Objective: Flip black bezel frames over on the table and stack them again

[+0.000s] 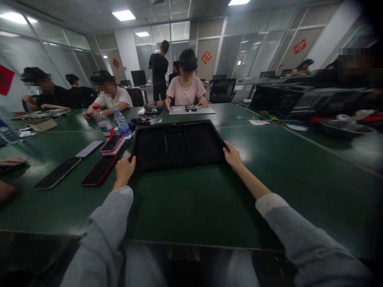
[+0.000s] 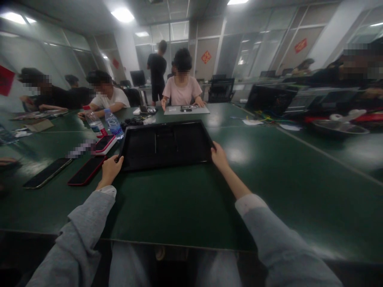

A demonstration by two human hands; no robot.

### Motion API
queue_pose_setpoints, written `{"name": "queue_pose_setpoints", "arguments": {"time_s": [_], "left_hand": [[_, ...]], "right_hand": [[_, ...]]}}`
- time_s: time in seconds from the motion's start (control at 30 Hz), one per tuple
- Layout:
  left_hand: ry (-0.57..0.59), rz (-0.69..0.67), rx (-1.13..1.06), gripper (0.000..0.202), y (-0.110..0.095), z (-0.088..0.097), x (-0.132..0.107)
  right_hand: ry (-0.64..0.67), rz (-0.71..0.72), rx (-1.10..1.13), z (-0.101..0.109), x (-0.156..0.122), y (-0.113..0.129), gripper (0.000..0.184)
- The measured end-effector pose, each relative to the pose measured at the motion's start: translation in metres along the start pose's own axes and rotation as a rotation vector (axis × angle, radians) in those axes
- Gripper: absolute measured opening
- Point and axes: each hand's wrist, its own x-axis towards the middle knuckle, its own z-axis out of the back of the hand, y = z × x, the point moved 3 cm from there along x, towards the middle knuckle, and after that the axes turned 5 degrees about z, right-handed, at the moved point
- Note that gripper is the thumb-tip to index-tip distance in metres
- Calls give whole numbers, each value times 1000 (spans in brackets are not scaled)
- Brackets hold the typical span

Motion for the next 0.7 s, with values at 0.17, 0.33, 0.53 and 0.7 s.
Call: {"name": "queue_pose_setpoints", "arguments": {"time_s": [0.17,0.33,0.53,0.7], "left_hand": [[19,34,-1,47,0,1,1],[25,49,-40,46,0,0,2],[65,-4,34,50,-3,0,0],[-138,13,56,54,-21,14,-13]], "right_hand": [[12,30,48,-1,1,-10,55],[24,34,52,-1,0,-8,54],[20,26,-8,-1,-3,2,54],[-24,61,-140,6,-8,16,54]]}}
